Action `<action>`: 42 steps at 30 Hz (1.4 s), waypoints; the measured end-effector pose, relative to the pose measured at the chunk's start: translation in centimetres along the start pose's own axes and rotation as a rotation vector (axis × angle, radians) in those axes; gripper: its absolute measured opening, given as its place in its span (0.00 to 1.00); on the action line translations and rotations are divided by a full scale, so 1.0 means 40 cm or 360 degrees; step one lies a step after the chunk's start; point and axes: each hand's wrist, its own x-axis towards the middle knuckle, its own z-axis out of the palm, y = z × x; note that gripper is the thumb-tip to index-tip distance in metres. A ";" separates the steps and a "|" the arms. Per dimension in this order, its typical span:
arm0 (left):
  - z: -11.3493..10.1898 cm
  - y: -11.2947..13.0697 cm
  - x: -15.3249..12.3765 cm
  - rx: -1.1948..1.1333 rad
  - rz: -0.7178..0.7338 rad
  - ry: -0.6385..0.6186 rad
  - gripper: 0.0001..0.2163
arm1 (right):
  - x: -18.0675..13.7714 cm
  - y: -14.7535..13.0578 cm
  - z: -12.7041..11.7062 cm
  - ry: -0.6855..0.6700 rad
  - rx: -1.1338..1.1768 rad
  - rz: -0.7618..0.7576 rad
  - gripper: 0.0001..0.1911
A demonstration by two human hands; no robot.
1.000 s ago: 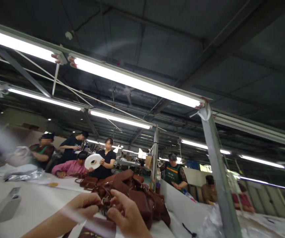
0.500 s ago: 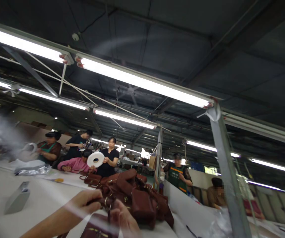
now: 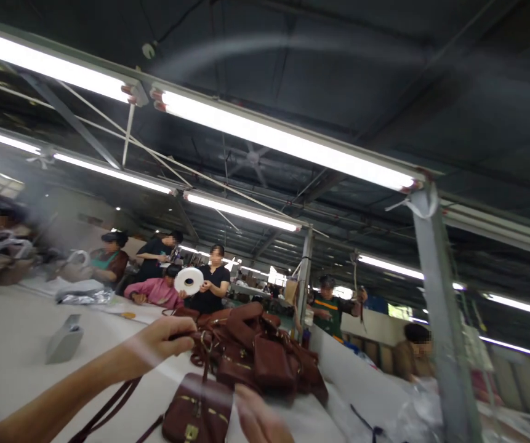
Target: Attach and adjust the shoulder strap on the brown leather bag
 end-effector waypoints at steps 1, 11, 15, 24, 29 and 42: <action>0.006 0.003 0.008 -0.0014 0.0009 -0.0020 0.08 | 0.004 -0.022 0.004 -0.0015 0.0086 0.0043 0.42; -0.020 -0.016 -0.002 -0.0057 -0.0019 -0.0117 0.07 | 0.161 -0.155 0.114 -0.0110 0.0363 -0.0152 0.28; -0.010 -0.017 -0.005 -0.0087 -0.0044 -0.0120 0.07 | 0.157 -0.156 0.115 -0.0099 0.0367 -0.0120 0.21; -0.029 0.009 -0.028 -0.0097 -0.0119 -0.0184 0.06 | 0.122 -0.146 0.054 -0.0032 0.0114 -0.0103 0.17; -0.022 0.031 -0.052 0.0056 -0.0132 -0.0198 0.06 | 0.082 -0.151 0.035 -0.0077 -0.0083 -0.0176 0.10; 0.078 0.046 -0.063 -0.0442 -0.0391 -0.0342 0.12 | 0.004 -0.122 0.002 -0.0078 -0.0262 -0.0296 0.09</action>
